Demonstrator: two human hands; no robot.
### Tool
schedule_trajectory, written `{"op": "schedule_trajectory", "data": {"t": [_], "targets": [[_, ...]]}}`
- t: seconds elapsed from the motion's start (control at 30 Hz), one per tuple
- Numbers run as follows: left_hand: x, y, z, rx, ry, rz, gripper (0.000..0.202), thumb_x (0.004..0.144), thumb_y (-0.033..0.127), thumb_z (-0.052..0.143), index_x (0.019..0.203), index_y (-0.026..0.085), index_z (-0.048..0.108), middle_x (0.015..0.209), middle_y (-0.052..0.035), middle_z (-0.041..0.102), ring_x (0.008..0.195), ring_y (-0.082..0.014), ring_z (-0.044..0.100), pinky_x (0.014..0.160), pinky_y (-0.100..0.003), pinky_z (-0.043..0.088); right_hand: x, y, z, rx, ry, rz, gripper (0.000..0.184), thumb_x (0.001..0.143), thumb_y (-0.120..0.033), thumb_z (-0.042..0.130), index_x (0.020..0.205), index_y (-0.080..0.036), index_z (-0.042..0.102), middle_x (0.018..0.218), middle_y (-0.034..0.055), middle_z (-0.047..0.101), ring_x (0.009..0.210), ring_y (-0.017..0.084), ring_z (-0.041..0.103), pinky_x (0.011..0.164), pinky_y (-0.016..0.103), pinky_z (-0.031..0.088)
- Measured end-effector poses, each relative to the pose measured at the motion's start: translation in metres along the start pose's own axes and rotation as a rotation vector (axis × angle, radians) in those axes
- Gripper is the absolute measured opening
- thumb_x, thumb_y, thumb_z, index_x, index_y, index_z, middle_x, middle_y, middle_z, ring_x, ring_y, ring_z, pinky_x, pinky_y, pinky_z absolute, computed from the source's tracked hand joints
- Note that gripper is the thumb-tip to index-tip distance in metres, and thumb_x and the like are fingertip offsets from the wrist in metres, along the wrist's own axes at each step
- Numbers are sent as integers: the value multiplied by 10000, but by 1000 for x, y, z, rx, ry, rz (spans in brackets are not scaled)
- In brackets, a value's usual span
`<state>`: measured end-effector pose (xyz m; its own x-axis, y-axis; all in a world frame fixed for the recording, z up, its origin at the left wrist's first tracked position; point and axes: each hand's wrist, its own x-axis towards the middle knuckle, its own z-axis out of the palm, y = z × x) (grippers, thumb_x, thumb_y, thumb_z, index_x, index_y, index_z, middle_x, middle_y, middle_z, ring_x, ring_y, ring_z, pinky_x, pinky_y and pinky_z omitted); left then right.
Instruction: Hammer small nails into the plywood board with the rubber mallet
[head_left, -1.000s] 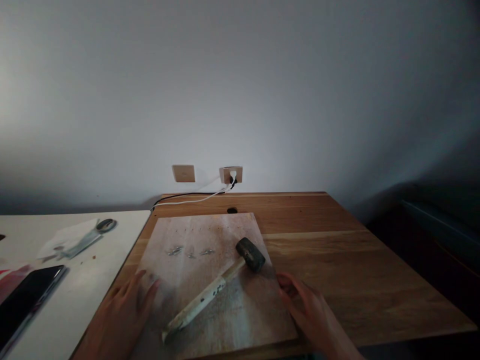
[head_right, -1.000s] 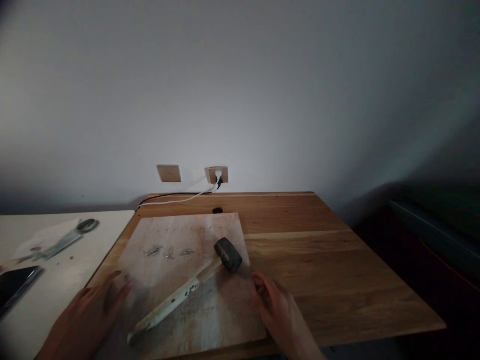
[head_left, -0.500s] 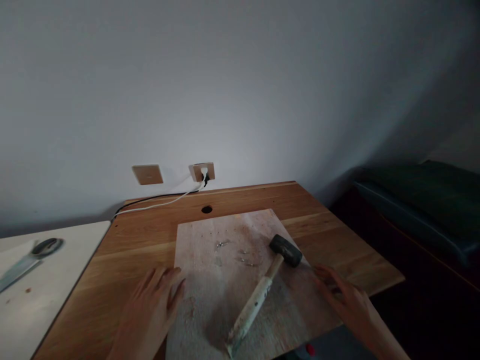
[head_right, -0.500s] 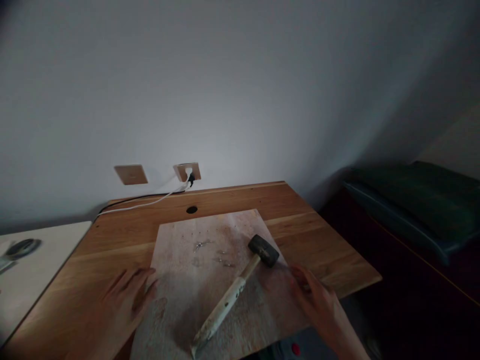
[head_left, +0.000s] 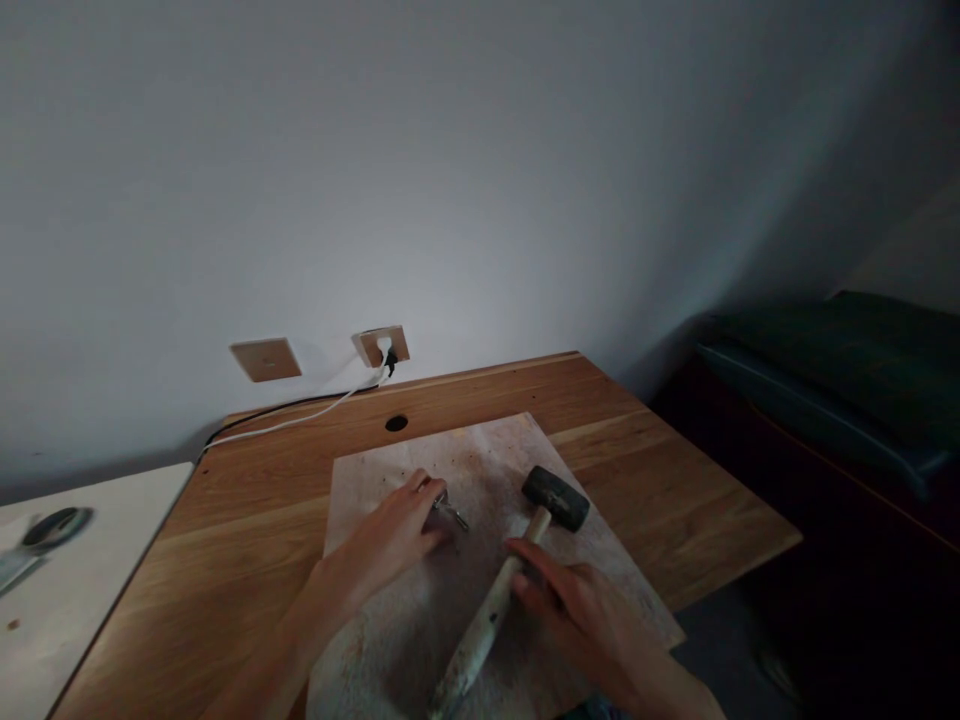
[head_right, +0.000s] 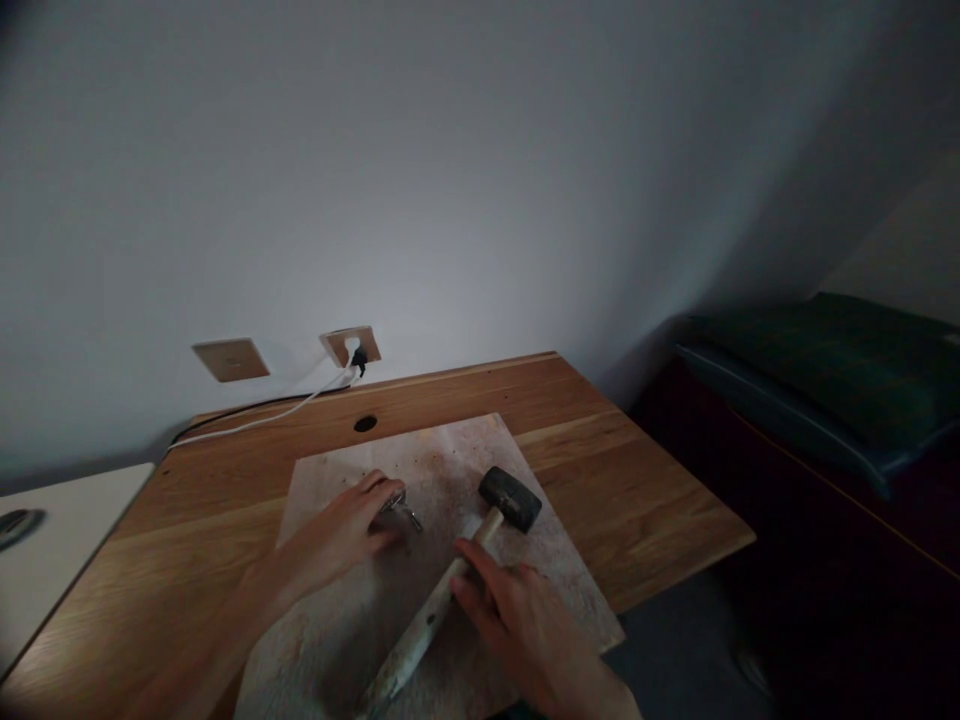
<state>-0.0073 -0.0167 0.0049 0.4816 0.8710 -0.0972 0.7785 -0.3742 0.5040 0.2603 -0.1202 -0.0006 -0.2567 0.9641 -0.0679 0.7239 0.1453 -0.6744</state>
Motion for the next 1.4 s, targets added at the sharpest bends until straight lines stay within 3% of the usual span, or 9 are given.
{"op": "schedule_trajectory", "data": {"t": [0.17, 0.37, 0.53, 0.73, 0.83, 0.9, 0.97, 1.17, 1.4], "targets": [[7, 9, 9, -101, -73, 114, 383, 844, 52, 631, 1185, 214, 695, 1217, -79, 680, 1158, -260, 677, 1056, -398, 530, 13, -10, 4, 54, -31, 36, 388, 1085, -492, 467, 1178, -245, 751, 848, 63, 805, 835, 276, 788, 717, 322, 522], [5, 9, -7, -102, -136, 178, 428, 876, 93, 599, 1262, 262, 677, 1250, -48, 666, 1175, -246, 660, 1065, -397, 510, -3, 5, 15, 567, 89, 120, 376, 1003, -597, 604, 966, -232, 685, 689, -17, 621, 628, 170, 649, 564, 255, 474], [10, -8, -26, 54, -134, 140, 290, 850, 135, 554, 1099, 232, 667, 1179, -53, 621, 1078, -233, 658, 955, -374, 513, -37, 8, 19, 1164, 245, 430, 750, 882, -567, 774, 1542, -392, 464, 1296, 93, 692, 849, 235, 753, 525, 295, 583], [21, -8, -24, 119, -191, 115, 171, 832, 117, 518, 942, 216, 602, 1054, -36, 631, 927, -213, 653, 817, -336, 476, -48, 27, 5, 890, 265, 437, 762, 962, -366, 651, 1650, -439, 331, 1343, 94, 717, 425, 60, 536, 384, 220, 453], [22, -3, -22, 140, -204, 139, 145, 849, 107, 506, 895, 214, 593, 1028, -43, 654, 913, -214, 655, 828, -338, 479, -38, 47, -1, 452, 295, 207, 728, 987, -308, 593, 1671, -356, 348, 1346, 125, 744, 925, 261, 803, 788, 419, 676], [20, -3, -19, 138, -200, 170, 172, 860, 107, 499, 925, 218, 614, 1034, -49, 664, 916, -219, 660, 851, -348, 491, -30, 58, -3, 178, 279, 84, 724, 996, -274, 572, 1682, -311, 344, 1504, 155, 665, 1371, 341, 653, 1115, 563, 548], [19, -5, -16, 129, -181, 194, 222, 857, 112, 507, 986, 227, 647, 1031, -51, 674, 921, -230, 669, 870, -360, 501, -25, 67, -2, 22, 254, 44, 721, 1009, -230, 526, 1694, -295, 311, 1627, 159, 557, 1480, 328, 558, 1190, 581, 478], [33, -11, -22, 64, -140, 274, 234, 829, 94, 554, 946, 227, 706, 964, -28, 692, 864, -202, 680, 801, -307, 494, -26, 72, -1, -76, 313, 79, 539, 1041, -310, 512, 1569, -205, 522, 1441, 181, 717, 1311, 319, 711, 1082, 472, 590], [105, -5, -28, -152, -44, 408, 195, 814, 97, 637, 916, 202, 766, 924, -17, 744, 812, -166, 685, 774, -267, 510, -24, 55, -5, -21, 296, 141, 531, 1038, -338, 506, 1555, -229, 550, 1249, 130, 811, 1104, 285, 802, 938, 398, 635]]}}
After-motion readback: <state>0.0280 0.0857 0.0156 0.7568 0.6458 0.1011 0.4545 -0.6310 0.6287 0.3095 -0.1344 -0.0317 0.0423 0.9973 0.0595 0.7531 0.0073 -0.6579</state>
